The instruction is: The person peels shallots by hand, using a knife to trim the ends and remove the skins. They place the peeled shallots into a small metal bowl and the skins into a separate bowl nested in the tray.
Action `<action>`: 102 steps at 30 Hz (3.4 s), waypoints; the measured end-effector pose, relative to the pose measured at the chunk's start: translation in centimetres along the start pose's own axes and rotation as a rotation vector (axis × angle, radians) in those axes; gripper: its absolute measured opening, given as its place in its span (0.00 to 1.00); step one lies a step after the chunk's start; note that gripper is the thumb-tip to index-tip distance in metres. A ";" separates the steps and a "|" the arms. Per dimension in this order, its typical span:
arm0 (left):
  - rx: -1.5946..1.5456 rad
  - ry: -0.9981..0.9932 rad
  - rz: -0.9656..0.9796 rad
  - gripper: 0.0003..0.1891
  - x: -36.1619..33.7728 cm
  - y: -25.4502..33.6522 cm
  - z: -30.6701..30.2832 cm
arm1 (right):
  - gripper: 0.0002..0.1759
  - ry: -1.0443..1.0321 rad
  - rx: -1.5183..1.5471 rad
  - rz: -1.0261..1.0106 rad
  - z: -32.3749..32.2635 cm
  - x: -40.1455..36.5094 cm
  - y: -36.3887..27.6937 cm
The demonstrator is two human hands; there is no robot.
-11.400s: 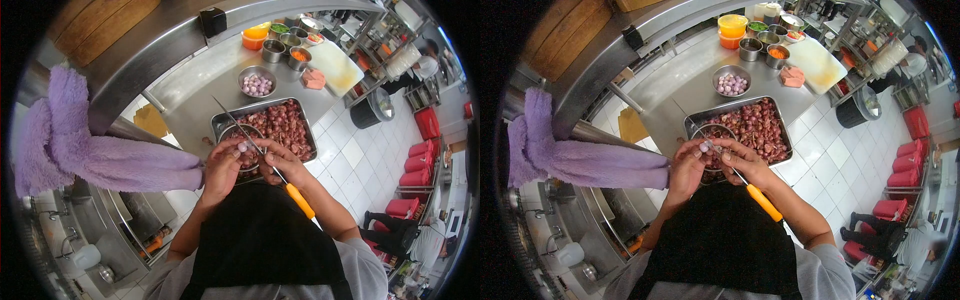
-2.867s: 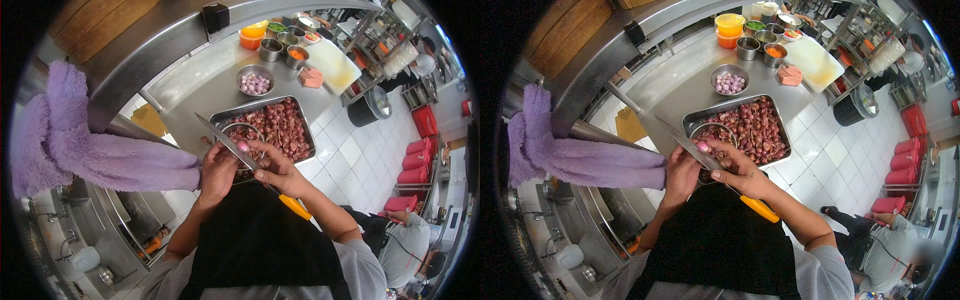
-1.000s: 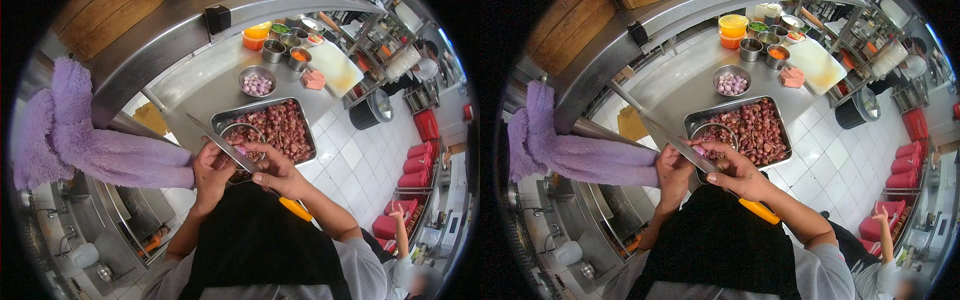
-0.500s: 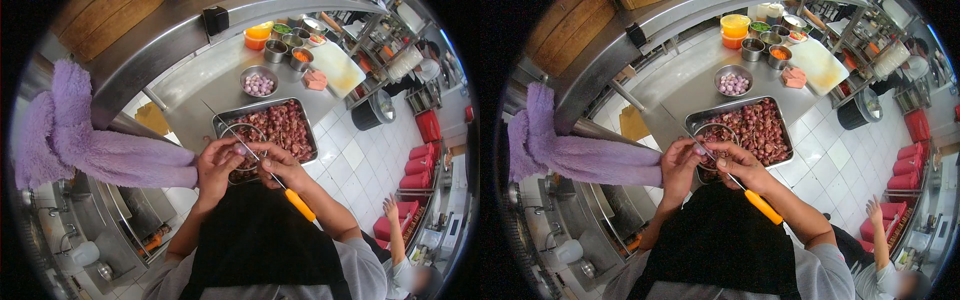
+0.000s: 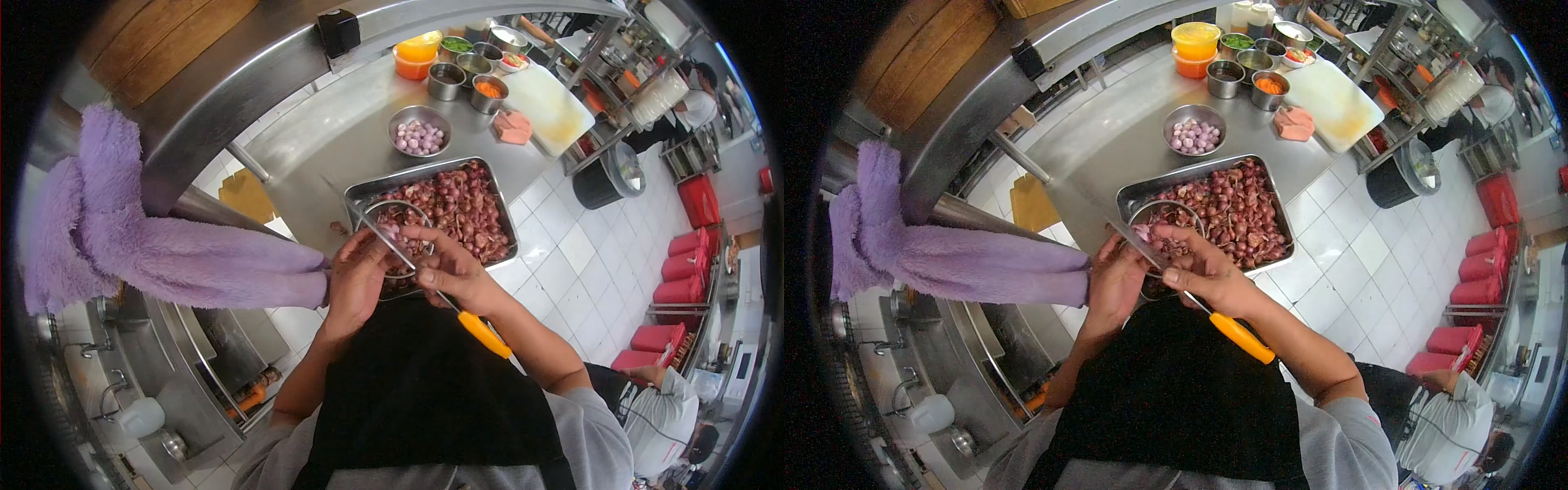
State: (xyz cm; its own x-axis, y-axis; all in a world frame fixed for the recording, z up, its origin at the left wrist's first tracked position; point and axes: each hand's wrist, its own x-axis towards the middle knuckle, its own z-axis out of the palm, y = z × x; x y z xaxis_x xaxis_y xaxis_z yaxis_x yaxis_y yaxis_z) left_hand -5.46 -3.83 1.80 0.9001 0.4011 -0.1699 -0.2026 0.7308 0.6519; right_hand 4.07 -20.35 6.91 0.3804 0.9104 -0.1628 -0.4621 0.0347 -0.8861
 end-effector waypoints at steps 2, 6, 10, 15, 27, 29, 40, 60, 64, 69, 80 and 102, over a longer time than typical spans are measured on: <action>-0.026 -0.014 0.008 0.13 0.1 -0.3 0.3 | 0.36 -0.006 -0.057 -0.003 0.0 0.1 0.1; -0.028 -0.036 0.039 0.13 0.0 -0.5 0.5 | 0.34 -0.006 -0.026 -0.013 0.1 0.1 -0.2; -0.016 -0.070 0.033 0.12 -0.1 -0.4 0.5 | 0.32 -0.008 -0.039 -0.048 0.1 0.1 -0.1; 0.008 -0.082 0.042 0.12 -0.2 -0.2 0.7 | 0.29 -0.025 0.011 -0.018 -0.8 0.1 0.3; 0.041 -0.060 0.083 0.14 -0.2 -0.1 0.6 | 0.35 -0.061 -0.028 -0.027 -0.4 0.1 -0.3; 0.093 -0.066 0.137 0.14 -0.4 0.1 0.9 | 0.34 -0.065 -0.023 -0.034 -0.4 0.0 -0.4; 0.101 -0.097 0.070 0.17 -0.4 0.8 0.5 | 0.33 -0.036 0.022 0.023 -1.0 -0.1 0.1; 0.182 -0.148 0.064 0.14 0.0 1.2 -0.3 | 0.30 0.076 0.130 0.051 -2.5 0.2 0.9; 0.205 -0.079 0.085 0.14 0.2 1.1 -0.2 | 0.35 0.134 -0.024 0.058 -2.1 0.0 0.6; 0.338 -0.033 0.108 0.14 0.2 0.7 0.3 | 0.40 0.078 -0.079 -0.015 -1.2 -0.4 1.0; 0.407 -0.033 0.118 0.15 -1.2 1.6 1.7 | 0.34 0.009 -0.064 0.013 -0.3 -0.9 0.6; 0.012 -0.170 0.066 0.16 -0.2 0.2 0.5 | 0.33 -0.012 0.134 0.065 -1.4 -0.2 0.4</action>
State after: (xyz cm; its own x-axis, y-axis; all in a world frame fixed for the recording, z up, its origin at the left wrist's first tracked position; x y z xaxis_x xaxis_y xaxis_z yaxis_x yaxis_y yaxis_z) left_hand -5.46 -4.02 2.37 0.9376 0.3478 0.0001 -0.2593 0.6989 0.6666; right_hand 4.99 -21.14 6.00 0.3370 0.9172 -0.2125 -0.5891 0.0293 -0.8076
